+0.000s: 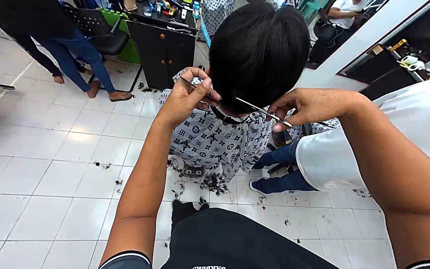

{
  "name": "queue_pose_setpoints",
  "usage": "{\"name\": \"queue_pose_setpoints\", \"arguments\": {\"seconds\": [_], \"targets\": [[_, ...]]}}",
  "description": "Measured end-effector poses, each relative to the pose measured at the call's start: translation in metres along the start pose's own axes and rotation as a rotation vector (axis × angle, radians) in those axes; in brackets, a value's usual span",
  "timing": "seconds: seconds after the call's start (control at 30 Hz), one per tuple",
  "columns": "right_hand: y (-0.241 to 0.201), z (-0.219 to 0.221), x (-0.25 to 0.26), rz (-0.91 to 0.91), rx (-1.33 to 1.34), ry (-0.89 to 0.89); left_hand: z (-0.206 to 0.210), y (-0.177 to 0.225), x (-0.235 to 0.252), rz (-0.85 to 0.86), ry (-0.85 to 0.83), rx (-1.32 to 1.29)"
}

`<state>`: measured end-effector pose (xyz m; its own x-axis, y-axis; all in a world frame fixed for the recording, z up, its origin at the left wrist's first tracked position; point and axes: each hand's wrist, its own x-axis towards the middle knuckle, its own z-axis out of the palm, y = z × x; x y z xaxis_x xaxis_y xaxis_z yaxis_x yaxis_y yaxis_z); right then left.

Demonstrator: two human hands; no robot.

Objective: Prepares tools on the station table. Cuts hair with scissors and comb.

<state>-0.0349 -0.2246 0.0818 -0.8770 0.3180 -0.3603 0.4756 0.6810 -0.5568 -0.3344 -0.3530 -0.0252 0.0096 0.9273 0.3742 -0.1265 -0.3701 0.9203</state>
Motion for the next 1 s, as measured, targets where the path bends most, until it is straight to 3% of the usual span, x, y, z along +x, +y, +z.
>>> {"name": "queue_pose_setpoints", "arguments": {"seconds": [0.1,0.2,0.33,0.47,0.63,0.8,0.87,0.93,1.0], "targets": [[-0.002,0.012,-0.002,0.025,-0.052,0.103,-0.01,0.014,0.008,0.05,-0.155,-0.023],[-0.008,0.022,-0.012,0.078,-0.13,0.083,-0.008,0.037,0.03,0.126,-0.005,-0.236],[-0.011,0.018,-0.041,-0.017,0.135,-0.037,-0.01,0.038,0.048,-0.045,0.109,-0.124],[-0.004,0.002,-0.043,-0.021,0.262,-0.089,-0.02,0.019,0.036,-0.128,0.012,-0.099],[-0.02,0.008,-0.002,0.054,0.252,-0.01,-0.023,0.013,0.031,-0.059,-0.034,-0.146],[-0.025,0.013,0.003,0.078,0.098,0.077,-0.031,0.018,0.023,0.018,-0.251,-0.014],[-0.024,0.016,0.006,0.079,0.032,0.125,-0.016,0.029,0.025,0.087,-0.176,-0.132],[-0.023,0.021,0.007,0.094,-0.093,0.158,0.006,0.035,0.028,0.135,0.0,-0.25],[-0.021,0.024,0.0,0.098,-0.179,0.137,0.024,0.026,0.026,0.138,0.132,-0.224]]}}
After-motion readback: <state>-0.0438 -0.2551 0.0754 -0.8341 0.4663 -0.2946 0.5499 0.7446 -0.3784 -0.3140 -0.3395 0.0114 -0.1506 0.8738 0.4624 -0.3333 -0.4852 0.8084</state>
